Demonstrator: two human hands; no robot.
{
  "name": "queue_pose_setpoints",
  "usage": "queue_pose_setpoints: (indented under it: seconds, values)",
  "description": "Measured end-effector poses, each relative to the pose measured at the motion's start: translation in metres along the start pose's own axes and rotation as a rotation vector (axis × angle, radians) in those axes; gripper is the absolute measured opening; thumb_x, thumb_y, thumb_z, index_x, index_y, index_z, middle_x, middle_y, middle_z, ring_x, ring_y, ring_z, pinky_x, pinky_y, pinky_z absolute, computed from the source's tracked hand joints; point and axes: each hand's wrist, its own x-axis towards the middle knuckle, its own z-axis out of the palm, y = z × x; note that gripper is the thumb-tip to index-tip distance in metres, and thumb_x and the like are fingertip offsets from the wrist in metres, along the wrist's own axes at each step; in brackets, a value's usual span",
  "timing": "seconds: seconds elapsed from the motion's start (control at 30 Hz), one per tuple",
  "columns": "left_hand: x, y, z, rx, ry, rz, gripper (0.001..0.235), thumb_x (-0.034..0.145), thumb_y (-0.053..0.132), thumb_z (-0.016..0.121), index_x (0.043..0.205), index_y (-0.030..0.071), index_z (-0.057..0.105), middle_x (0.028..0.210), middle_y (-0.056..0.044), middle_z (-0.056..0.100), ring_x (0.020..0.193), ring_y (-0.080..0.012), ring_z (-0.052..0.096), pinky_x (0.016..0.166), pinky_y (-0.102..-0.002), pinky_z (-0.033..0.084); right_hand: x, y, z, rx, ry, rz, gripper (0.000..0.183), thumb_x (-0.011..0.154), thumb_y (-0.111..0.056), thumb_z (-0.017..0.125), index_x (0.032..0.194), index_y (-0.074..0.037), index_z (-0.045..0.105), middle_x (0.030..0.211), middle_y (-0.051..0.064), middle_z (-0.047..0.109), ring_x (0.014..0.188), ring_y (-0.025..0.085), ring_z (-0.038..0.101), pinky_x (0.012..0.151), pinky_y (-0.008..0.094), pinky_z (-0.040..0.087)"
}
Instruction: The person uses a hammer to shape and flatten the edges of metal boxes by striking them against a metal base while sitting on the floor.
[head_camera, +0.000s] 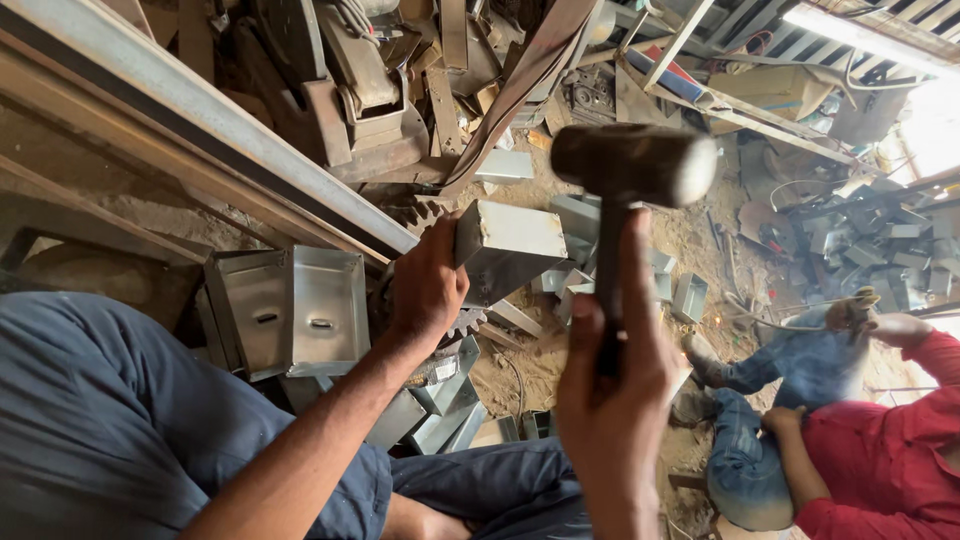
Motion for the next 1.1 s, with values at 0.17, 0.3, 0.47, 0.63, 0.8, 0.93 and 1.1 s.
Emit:
queue_pose_setpoints:
  seconds: [0.17,0.3,0.47,0.63,0.8,0.93,1.1]
  values:
    - [0.002,0.009,-0.003,-0.024,0.040,0.040,0.038,0.086,-0.006,0.061,0.122,0.001,0.055,0.092,-0.021,0.067,0.080,-0.0432,0.069,0.065,-0.051,0.056,-0.001,0.005,0.017,0.025,-0.246,-0.183,0.056,0.104,-0.006,0.054,0.159,-0.007,0.046,0.113,0.023,0.073,0.082,0.018,0.064,0.073,0.036,0.055]
    - [0.001,0.006,-0.005,-0.010,-0.022,-0.013,0.035,0.086,-0.005,0.062,0.120,0.002,0.055,0.086,-0.020,0.066,0.077,-0.0427,0.068,0.064,-0.052,0.055,0.010,0.006,0.002,-0.061,-0.258,-0.019,0.050,0.105,-0.009,0.057,0.155,-0.014,0.052,0.093,0.018,0.069,0.068,0.016,0.062,0.061,0.033,0.049]
    - [0.001,0.006,-0.003,-0.012,-0.003,0.002,0.037,0.086,-0.007,0.061,0.121,0.002,0.056,0.087,-0.020,0.067,0.078,-0.0423,0.069,0.065,-0.051,0.055,0.020,-0.001,-0.004,-0.004,0.002,-0.070,0.054,0.108,-0.010,0.053,0.161,-0.008,0.040,0.091,0.013,0.073,0.058,0.013,0.055,0.051,0.032,0.042]
    - [0.001,0.006,0.000,0.008,0.003,0.002,0.039,0.086,-0.007,0.062,0.124,0.001,0.056,0.090,-0.019,0.068,0.078,-0.0389,0.070,0.064,-0.048,0.058,0.022,0.009,0.020,0.029,-0.187,-0.231,0.046,0.118,-0.015,0.050,0.162,-0.016,0.039,0.088,0.013,0.070,0.067,0.009,0.058,0.065,0.032,0.048]
    - [0.000,0.006,0.002,-0.004,0.011,-0.005,0.044,0.084,-0.007,0.063,0.127,0.000,0.056,0.089,-0.019,0.067,0.078,-0.0375,0.071,0.065,-0.047,0.058,0.029,0.000,-0.003,-0.075,-0.302,0.130,0.053,0.104,-0.017,0.056,0.156,-0.018,0.047,0.065,0.014,0.069,0.047,0.012,0.048,0.046,0.036,0.039]
    - [-0.002,0.005,0.003,-0.001,0.014,-0.004,0.043,0.085,-0.008,0.063,0.126,0.001,0.056,0.089,-0.019,0.067,0.080,-0.0384,0.070,0.066,-0.048,0.057,0.024,-0.005,-0.011,0.049,-0.066,0.020,0.052,0.106,-0.013,0.053,0.157,-0.011,0.043,0.096,0.012,0.075,0.054,0.011,0.044,0.044,0.033,0.039]
    - [0.001,0.007,0.001,-0.015,0.037,0.035,0.040,0.087,-0.008,0.060,0.125,0.001,0.054,0.093,-0.019,0.066,0.082,-0.0386,0.070,0.067,-0.048,0.057,0.026,0.004,0.014,-0.051,-0.268,-0.061,0.053,0.104,-0.011,0.052,0.157,-0.014,0.047,0.079,0.011,0.072,0.049,0.012,0.051,0.047,0.032,0.045]
